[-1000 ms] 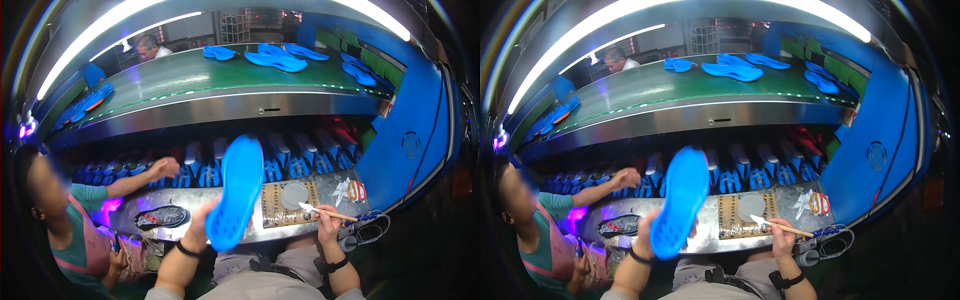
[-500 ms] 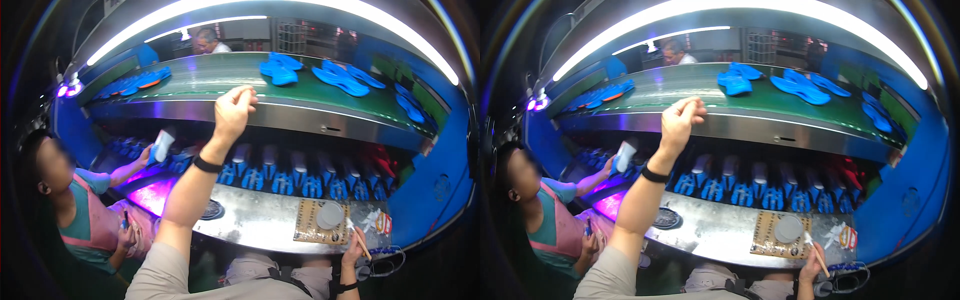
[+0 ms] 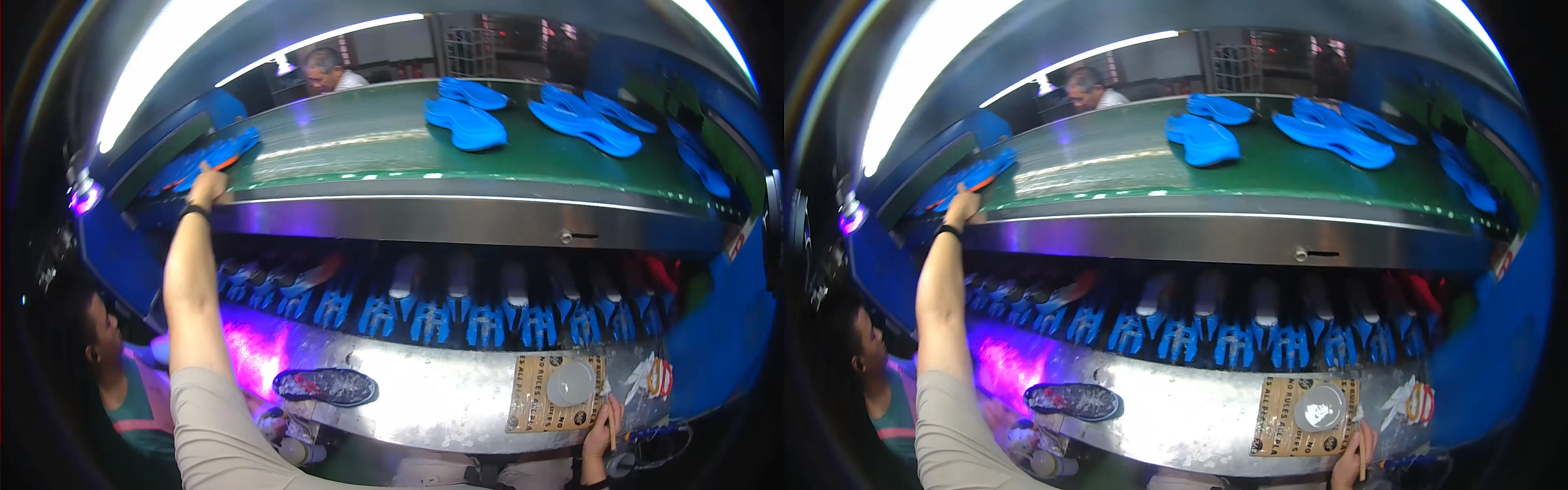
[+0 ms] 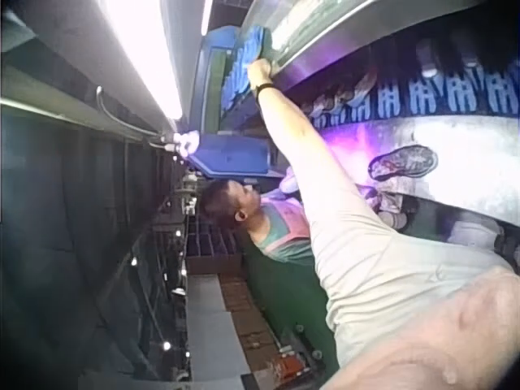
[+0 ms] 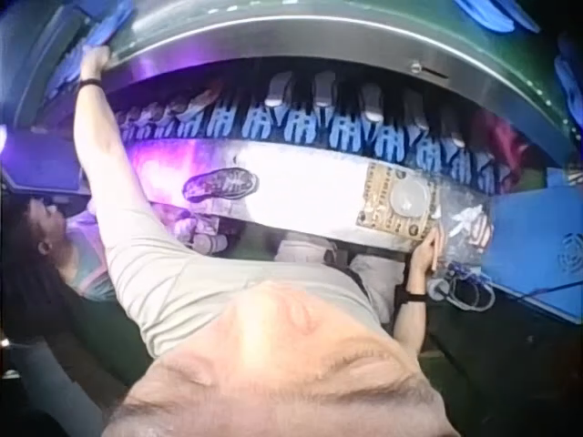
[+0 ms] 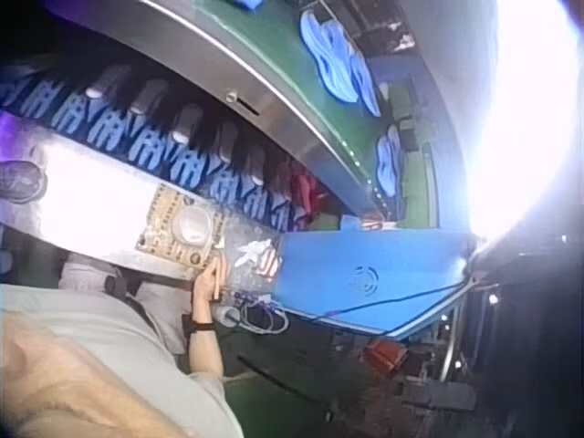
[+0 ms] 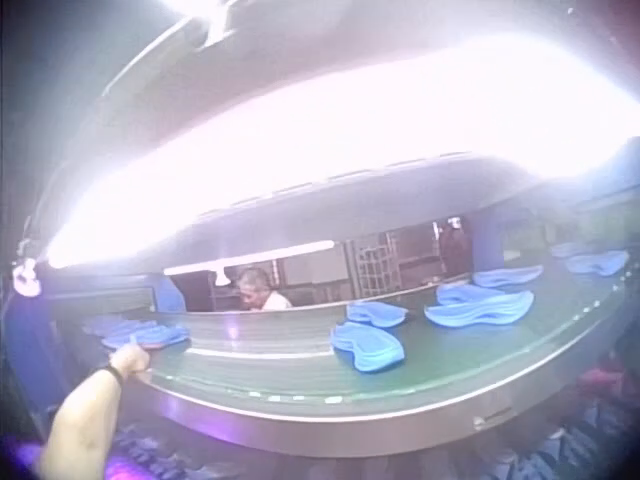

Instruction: Applying adhesive to shoe soles using a brush at a manufacturing station.

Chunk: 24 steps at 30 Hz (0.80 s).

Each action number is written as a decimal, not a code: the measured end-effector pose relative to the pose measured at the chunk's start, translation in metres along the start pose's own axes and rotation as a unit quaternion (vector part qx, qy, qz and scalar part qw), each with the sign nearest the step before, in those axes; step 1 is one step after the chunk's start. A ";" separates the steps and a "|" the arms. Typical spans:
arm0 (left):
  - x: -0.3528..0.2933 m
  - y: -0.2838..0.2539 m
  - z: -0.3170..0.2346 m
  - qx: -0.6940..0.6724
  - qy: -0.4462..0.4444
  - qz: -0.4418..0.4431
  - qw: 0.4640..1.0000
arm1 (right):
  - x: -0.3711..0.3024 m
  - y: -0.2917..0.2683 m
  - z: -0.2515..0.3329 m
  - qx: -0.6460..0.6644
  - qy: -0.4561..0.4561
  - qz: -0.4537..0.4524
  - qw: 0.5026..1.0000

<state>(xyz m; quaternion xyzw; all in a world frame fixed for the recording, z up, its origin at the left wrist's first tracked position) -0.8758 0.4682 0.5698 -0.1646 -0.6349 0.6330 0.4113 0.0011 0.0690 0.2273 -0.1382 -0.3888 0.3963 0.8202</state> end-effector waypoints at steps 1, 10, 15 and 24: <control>0.013 0.011 0.008 0.060 0.072 -0.023 0.995 | 0.001 0.003 0.004 0.001 -0.034 -0.024 0.999; -0.043 -0.031 -0.004 -0.120 0.063 -0.312 0.940 | 0.006 0.001 0.017 0.054 -0.018 -0.016 0.998; -0.135 -0.077 -0.049 -0.190 0.185 -0.375 0.888 | 0.006 -0.001 0.016 0.054 -0.049 -0.036 0.997; -0.215 -0.106 -0.054 -0.447 -0.024 0.096 0.889 | 0.006 -0.007 0.015 0.107 -0.055 -0.054 0.991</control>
Point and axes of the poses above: each hand's wrist, its own x-axis towards the middle knuckle, its own y-axis out of the palm, z = x × y, the point moved 1 cm from there along x, towards the middle knuckle, and after that the axes turned 13 degrees about -y, right-handed, at the moved point
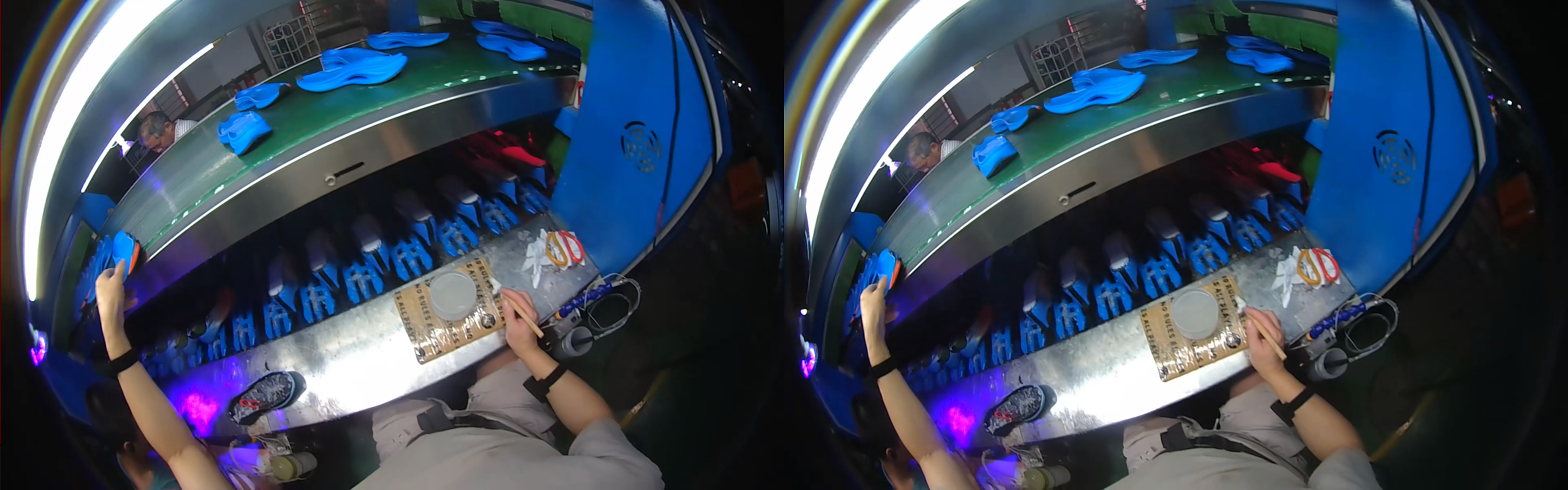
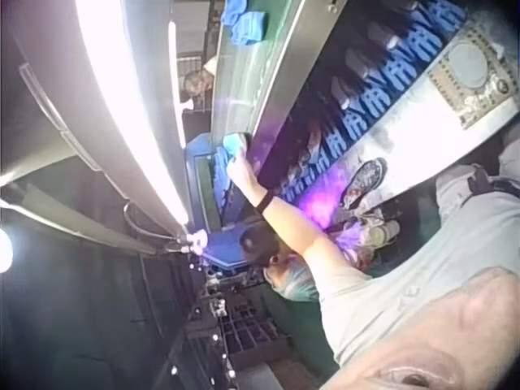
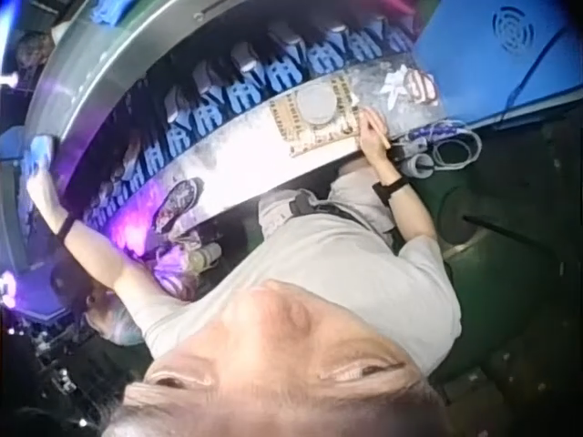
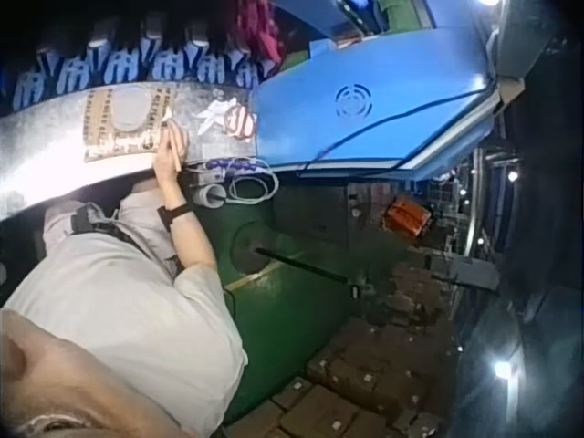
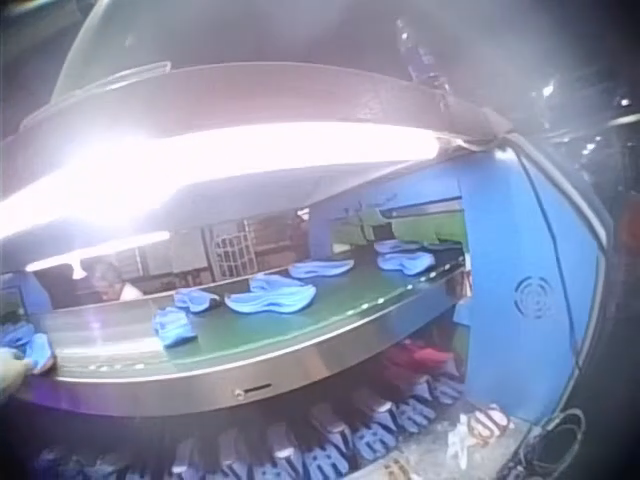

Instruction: Applying adhesive to shoe soles using a brush at a manufacturing station.

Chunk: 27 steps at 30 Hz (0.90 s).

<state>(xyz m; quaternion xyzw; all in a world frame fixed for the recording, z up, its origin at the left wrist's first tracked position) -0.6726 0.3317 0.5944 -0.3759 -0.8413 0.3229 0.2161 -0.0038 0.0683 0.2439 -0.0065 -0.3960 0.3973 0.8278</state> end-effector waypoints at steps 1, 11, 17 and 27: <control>-0.001 0.010 0.005 -0.031 -0.027 0.023 0.999 | 0.003 -0.001 0.001 0.021 0.004 -0.002 1.000; -0.182 0.130 0.059 -0.447 0.096 0.247 0.854 | 0.067 -0.011 0.055 0.120 0.013 0.074 0.990; -0.350 0.221 0.112 -0.546 -0.203 0.392 0.712 | 0.093 0.012 0.071 0.020 0.047 0.257 0.965; -0.420 0.235 0.149 -0.651 -0.321 0.525 0.444 | 0.086 0.011 0.086 0.106 -0.005 0.137 0.985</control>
Point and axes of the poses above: each hand's wrist, its own x-axis towards the middle knuckle, its own y-axis out of the palm, z = x × y, the point moved 1 cm from there along x, towards the middle knuckle, and after that the axes turned 13 degrees about -y, right-handed, at the moved point
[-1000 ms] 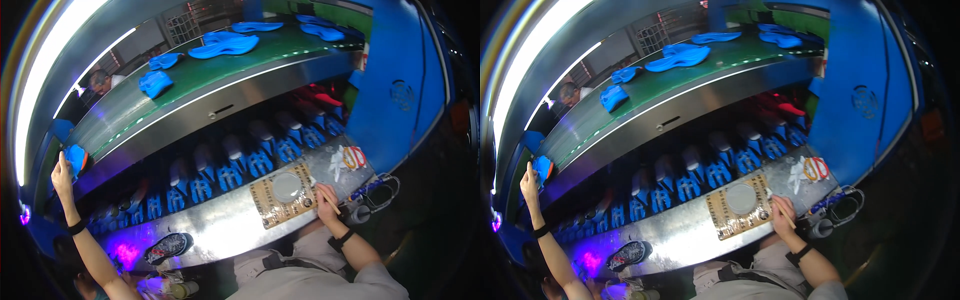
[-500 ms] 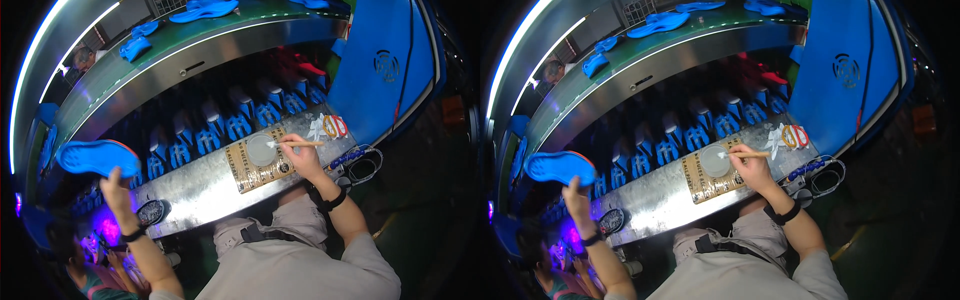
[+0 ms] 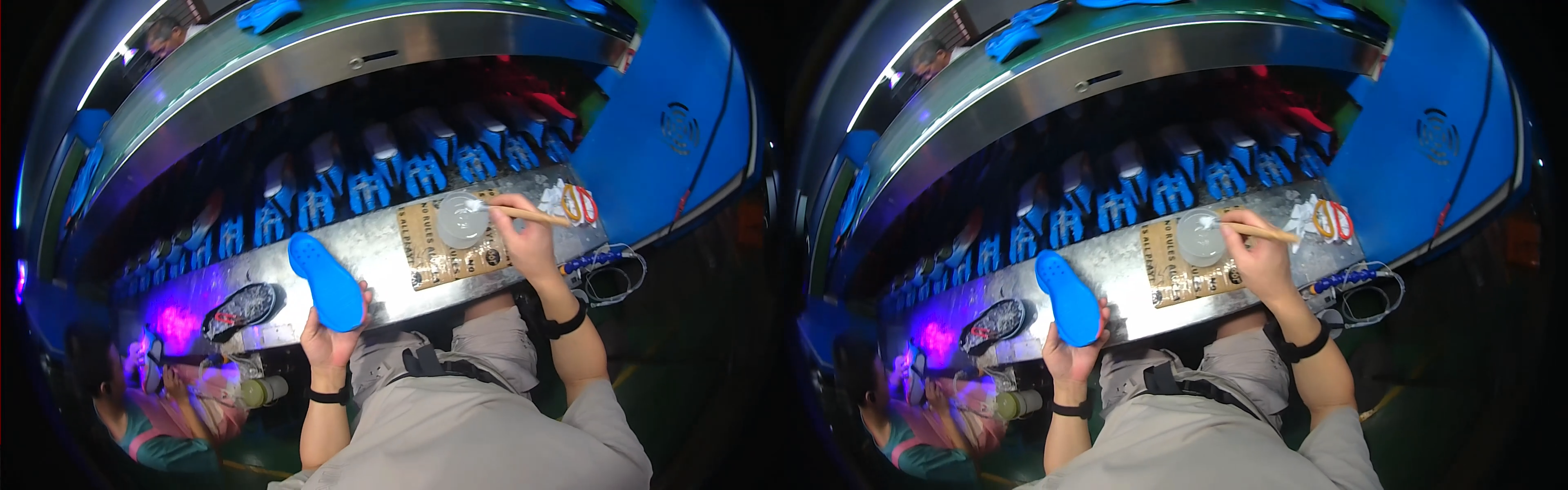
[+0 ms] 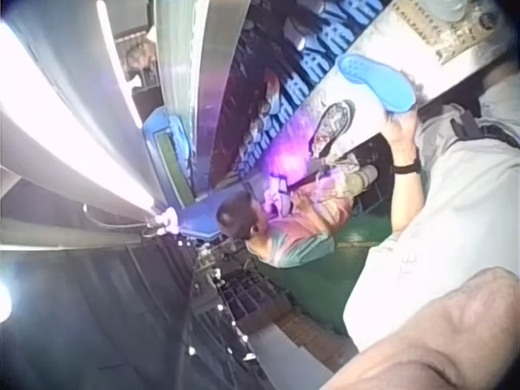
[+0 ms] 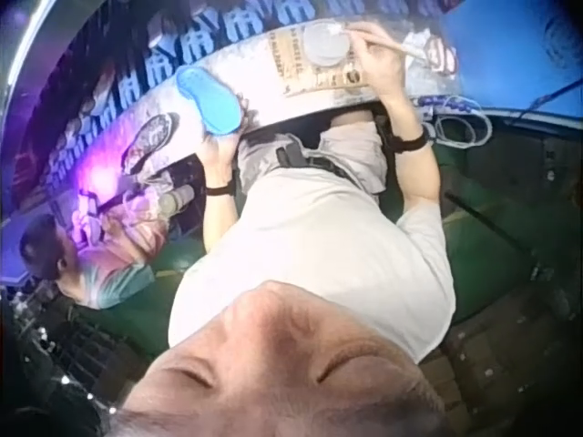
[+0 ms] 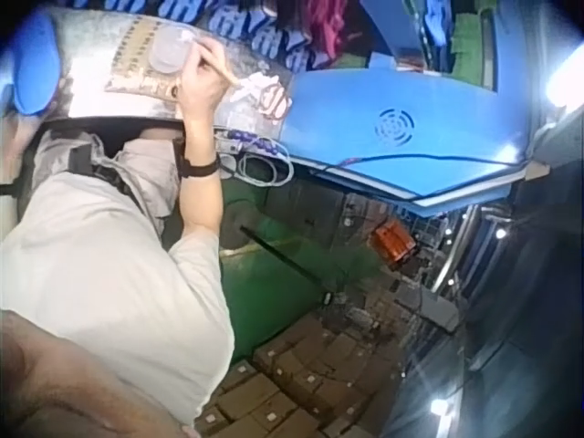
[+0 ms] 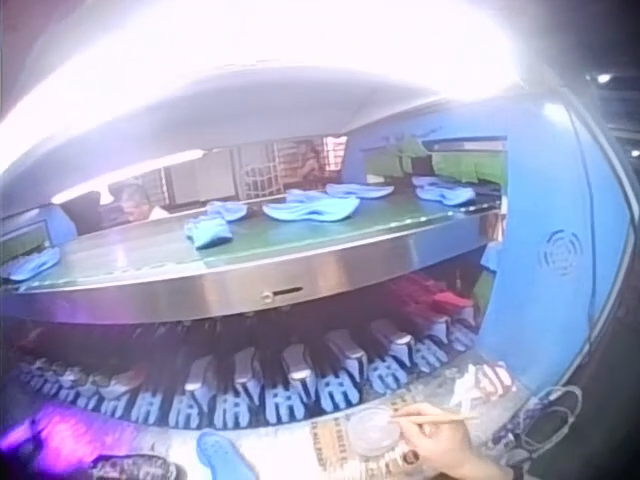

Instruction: Applying adhesive to shoe soles using a brush at a manufacturing station.

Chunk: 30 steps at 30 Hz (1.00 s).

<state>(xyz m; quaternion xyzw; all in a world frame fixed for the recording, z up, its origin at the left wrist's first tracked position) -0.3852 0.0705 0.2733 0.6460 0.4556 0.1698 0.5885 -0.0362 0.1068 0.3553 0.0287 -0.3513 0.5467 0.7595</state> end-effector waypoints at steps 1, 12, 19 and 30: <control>0.000 0.002 -0.002 0.003 0.011 0.008 1.000 | -0.002 0.003 -0.001 0.007 -0.003 0.009 1.000; -0.016 0.061 0.006 0.301 0.002 -0.006 0.954 | -0.012 0.031 0.029 0.062 -0.067 0.073 0.993; -0.018 0.070 0.015 0.323 -0.050 0.029 0.945 | -0.009 0.062 0.058 0.160 -0.141 0.146 0.966; -0.023 0.076 0.015 0.320 -0.043 0.018 0.946 | -0.023 0.063 0.060 0.130 -0.165 0.174 0.962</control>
Point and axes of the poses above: each hand's wrist, its own x-axis towards the middle knuckle, its own y-axis out of the palm, z = x × y, the point moved 1 cm from there along x, towards the middle knuckle, and after that the axes turned 13 degrees about -y, right-handed, at the moved point
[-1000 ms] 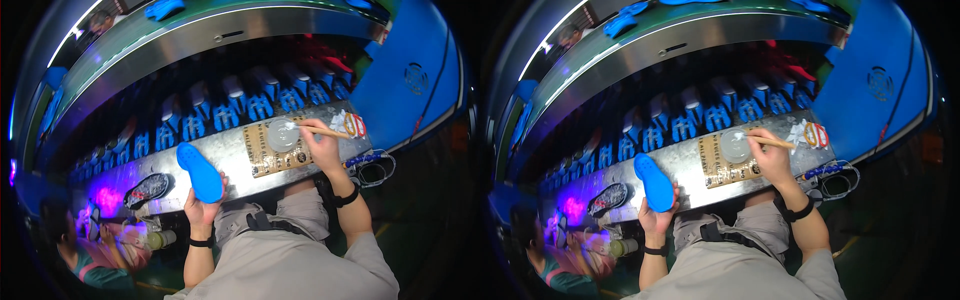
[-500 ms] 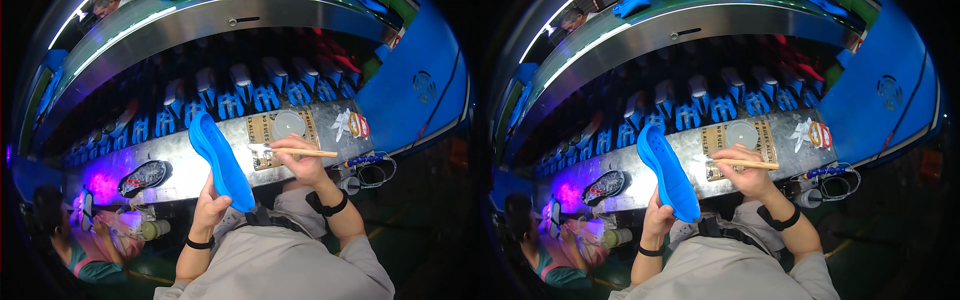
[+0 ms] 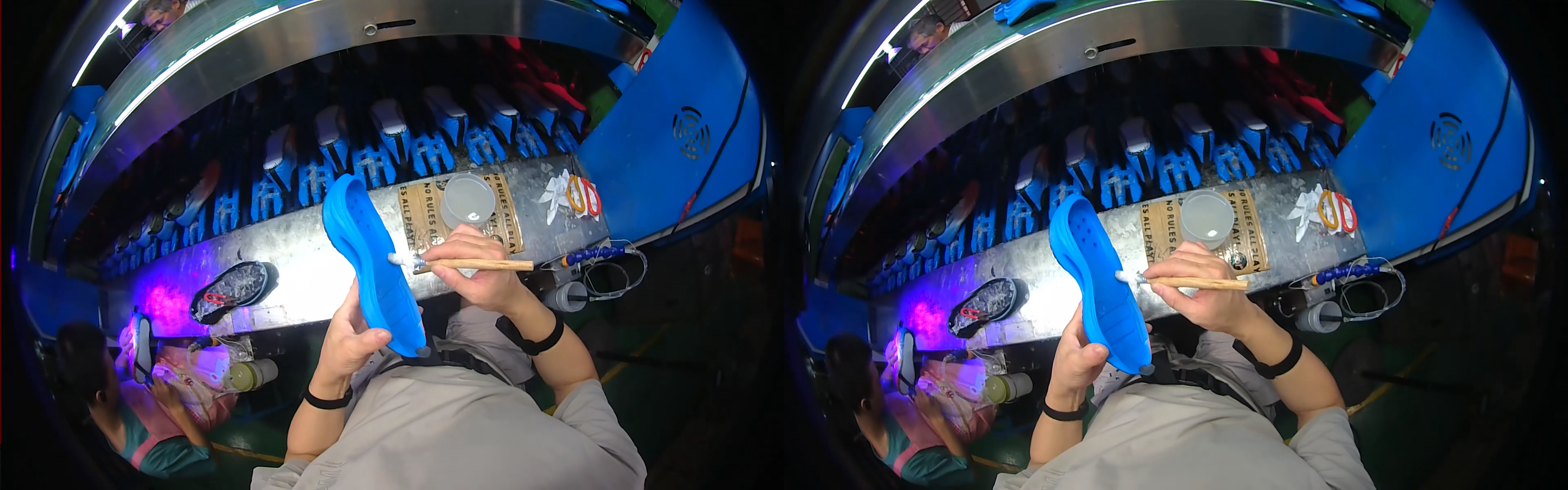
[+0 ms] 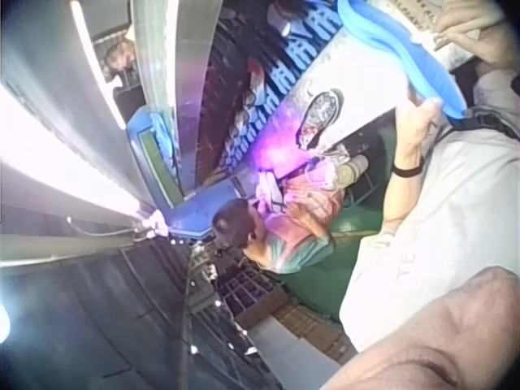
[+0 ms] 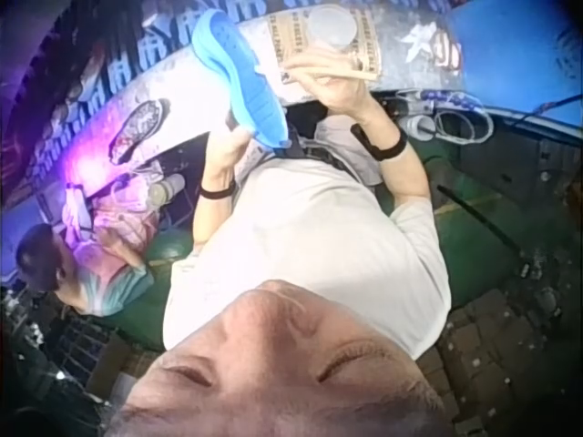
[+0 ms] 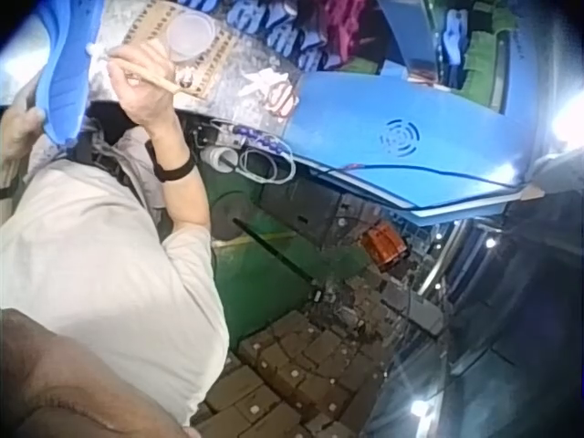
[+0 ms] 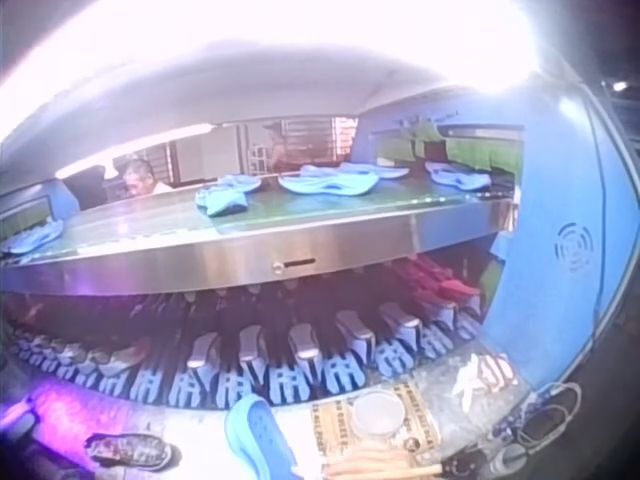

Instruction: Applying adhesive to shoe soles using a brush at a manufacturing station.

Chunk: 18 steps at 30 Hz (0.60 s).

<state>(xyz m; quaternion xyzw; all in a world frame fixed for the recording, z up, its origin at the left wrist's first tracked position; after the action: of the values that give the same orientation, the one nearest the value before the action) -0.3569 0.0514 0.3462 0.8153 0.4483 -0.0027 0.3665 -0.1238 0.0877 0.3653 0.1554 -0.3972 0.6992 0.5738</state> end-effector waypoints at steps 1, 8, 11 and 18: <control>0.000 -0.001 -0.002 0.001 0.001 0.004 1.000 | -0.002 0.001 0.002 0.008 0.014 0.004 1.000; -0.003 -0.003 -0.012 0.019 -0.020 -0.001 1.000 | -0.009 0.000 0.013 0.018 0.036 0.028 0.999; -0.005 -0.002 -0.014 0.014 0.013 -0.019 1.000 | -0.008 -0.002 0.020 0.035 0.029 0.023 0.999; -0.002 -0.010 -0.013 0.029 0.058 -0.038 0.997 | -0.010 -0.004 0.032 0.045 0.053 0.059 0.996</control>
<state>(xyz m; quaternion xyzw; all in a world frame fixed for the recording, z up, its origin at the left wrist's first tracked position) -0.3698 0.0617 0.3505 0.8069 0.4989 0.0173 0.3159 -0.1243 0.0580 0.3803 0.1205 -0.3426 0.7563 0.5442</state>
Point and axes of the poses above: each hand's wrist, its own x-axis towards the middle knuckle, its own y-axis out of the palm, z = x × y, the point moved 1 cm from there along x, towards the middle knuckle, and after that the axes turned 13 degrees about -y, right-handed, at the moved point
